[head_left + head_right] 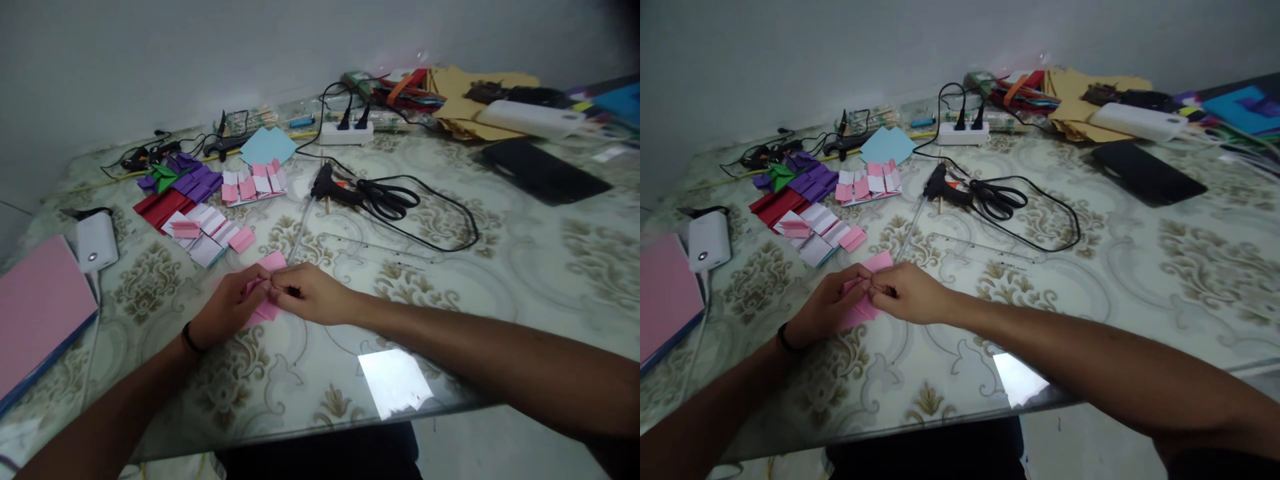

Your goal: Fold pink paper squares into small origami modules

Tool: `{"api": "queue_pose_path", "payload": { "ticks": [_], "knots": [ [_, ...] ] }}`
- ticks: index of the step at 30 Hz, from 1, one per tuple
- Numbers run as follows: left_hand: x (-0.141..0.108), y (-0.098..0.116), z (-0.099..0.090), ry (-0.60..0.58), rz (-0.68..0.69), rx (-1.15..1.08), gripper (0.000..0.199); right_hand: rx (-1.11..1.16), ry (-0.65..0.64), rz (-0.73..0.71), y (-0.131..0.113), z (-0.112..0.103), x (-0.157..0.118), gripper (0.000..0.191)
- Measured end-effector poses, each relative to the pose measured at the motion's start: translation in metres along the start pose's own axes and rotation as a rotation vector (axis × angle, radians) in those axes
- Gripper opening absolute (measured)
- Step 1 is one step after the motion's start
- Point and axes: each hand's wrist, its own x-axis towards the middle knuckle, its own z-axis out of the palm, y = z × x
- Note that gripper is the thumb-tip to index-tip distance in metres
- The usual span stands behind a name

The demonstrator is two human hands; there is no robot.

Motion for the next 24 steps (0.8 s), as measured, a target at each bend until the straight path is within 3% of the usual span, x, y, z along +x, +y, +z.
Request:
{"api": "queue_pose_path", "payload": {
  "ticks": [24],
  "knots": [
    [-0.0008,-0.0014,0.0000,0.004,-0.010,0.000,0.017,0.001,0.002,0.002,-0.0007,-0.0006,-0.0002,0.031]
  ]
}}
